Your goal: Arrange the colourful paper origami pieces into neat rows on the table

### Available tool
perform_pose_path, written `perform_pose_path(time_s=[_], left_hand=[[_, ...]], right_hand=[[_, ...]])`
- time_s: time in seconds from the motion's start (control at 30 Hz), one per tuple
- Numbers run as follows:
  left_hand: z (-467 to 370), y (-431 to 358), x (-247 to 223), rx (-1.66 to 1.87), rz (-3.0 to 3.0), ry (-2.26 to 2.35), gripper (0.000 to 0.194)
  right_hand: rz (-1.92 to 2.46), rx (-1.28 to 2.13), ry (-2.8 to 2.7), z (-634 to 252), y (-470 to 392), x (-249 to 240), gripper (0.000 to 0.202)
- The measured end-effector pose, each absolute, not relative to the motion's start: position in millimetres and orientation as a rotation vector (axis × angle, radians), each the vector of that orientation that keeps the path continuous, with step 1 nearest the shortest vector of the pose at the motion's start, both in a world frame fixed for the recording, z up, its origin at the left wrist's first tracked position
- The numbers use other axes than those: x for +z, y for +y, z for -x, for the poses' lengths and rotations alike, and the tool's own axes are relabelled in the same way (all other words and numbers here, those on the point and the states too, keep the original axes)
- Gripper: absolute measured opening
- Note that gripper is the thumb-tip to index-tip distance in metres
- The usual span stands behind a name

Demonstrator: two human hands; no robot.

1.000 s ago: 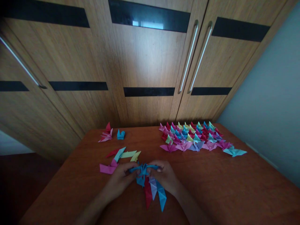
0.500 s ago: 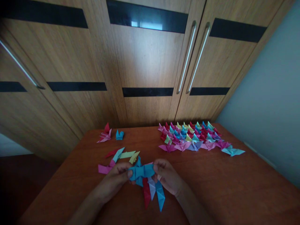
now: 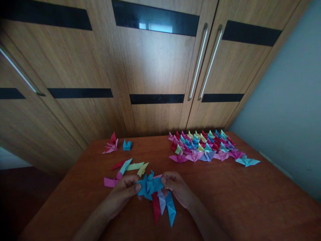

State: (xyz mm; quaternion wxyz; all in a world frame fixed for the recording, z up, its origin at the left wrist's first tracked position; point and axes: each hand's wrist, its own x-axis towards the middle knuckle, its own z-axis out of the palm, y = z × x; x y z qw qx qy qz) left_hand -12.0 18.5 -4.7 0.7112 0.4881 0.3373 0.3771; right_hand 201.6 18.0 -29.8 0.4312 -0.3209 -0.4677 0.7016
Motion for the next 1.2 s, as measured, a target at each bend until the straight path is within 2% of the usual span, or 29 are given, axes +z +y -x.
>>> perform_pose_path(time_s=[0.17,0.4,0.5,0.73,0.9,1.07,1.2], left_hand=[[9,18,-2,0.734,-1.242,0.779,0.028],[2,17,1,0.751,-1.573,1.050,0.013],[3,17,2,0.713,-1.635,1.087,0.015],[1,17,-3,0.827,-1.108,0.802,0.028],[-8,10,-10,0.932,-0.780,0.750,0.029],[-6,14,-10,0.941,-0.885,0.813,0.027],[-2,18,-7,0.777,-1.105,0.881,0.021]], right_hand=[[0.932,1.548,-1.482,-199,15,-24,0.024],[0.997,1.447,-1.576,-195,14,-23,0.027],[1.007,1.357,-1.639,-193,13,-21,0.029],[0.893,1.692,-1.187,-194,14,-25,0.031],[0.779,1.809,-0.873,-191,13,-29,0.034],[0.774,1.716,-0.921,-192,15,-35,0.037],[0.851,1.628,-1.001,-196,17,-38,0.036]])
